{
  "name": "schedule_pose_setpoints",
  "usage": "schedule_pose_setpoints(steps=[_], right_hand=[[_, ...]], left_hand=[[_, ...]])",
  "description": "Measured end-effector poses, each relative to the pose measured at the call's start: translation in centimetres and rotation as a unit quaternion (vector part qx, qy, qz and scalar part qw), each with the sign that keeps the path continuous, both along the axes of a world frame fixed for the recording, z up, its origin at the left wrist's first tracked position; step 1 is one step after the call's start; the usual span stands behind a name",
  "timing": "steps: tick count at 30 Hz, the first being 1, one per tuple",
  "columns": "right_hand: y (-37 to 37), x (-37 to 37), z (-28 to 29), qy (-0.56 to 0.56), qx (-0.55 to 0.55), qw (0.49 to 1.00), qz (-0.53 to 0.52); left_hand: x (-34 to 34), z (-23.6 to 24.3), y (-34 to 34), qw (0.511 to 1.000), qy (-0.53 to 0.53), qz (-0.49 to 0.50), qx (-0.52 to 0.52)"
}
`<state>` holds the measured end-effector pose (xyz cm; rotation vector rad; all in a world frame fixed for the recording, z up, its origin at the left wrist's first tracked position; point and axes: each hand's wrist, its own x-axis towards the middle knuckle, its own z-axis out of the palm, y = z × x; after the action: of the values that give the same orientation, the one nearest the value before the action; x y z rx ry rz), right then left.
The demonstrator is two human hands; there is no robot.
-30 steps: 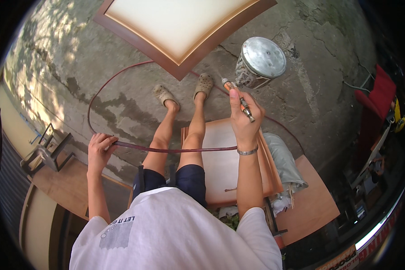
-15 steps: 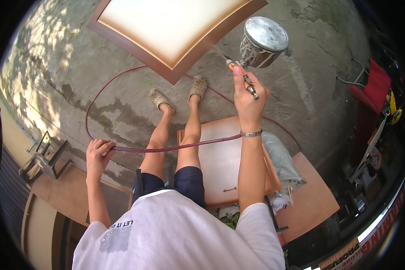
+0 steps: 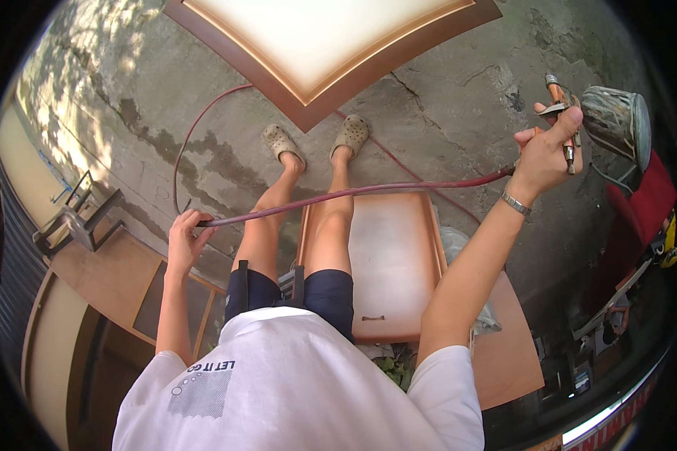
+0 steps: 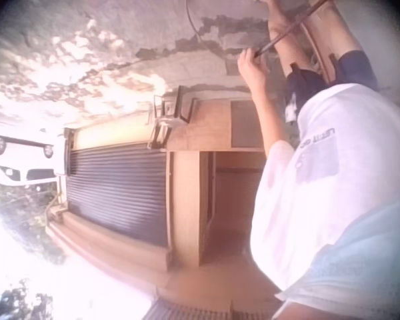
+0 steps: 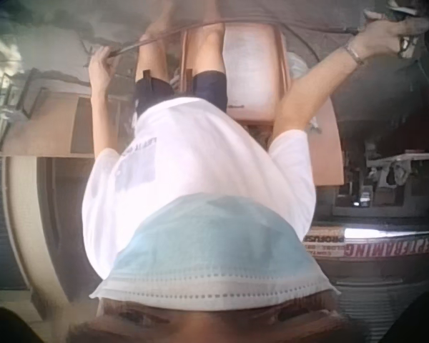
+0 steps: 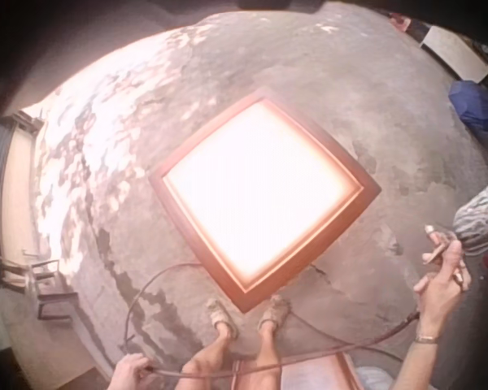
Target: The person uses a spray gun to apply a light-colored finish to two wooden frames placed on the ground. They move around the frames to cover all sides, holding the spray gun in the right hand and the hose in the left.
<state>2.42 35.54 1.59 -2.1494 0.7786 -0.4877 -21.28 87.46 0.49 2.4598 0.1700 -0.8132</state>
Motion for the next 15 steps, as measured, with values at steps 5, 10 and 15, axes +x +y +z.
schedule_pose_setpoints(steps=[5,10,15], right_hand=[[2.3,-3.6,0.9,0.031,0.037,0.998,0.048],[5.1,-6.1,2.3,0.069,0.049,0.994,0.065],[11.5,-5.4,4.8,0.065,0.047,0.996,0.044]], left_hand=[[-4.2,-3.5,0.2,0.995,0.091,0.034,0.007],[-4.8,-5.3,1.8,0.992,0.118,0.029,-0.017],[-3.2,-7.4,8.2,0.989,0.137,0.03,-0.042]])
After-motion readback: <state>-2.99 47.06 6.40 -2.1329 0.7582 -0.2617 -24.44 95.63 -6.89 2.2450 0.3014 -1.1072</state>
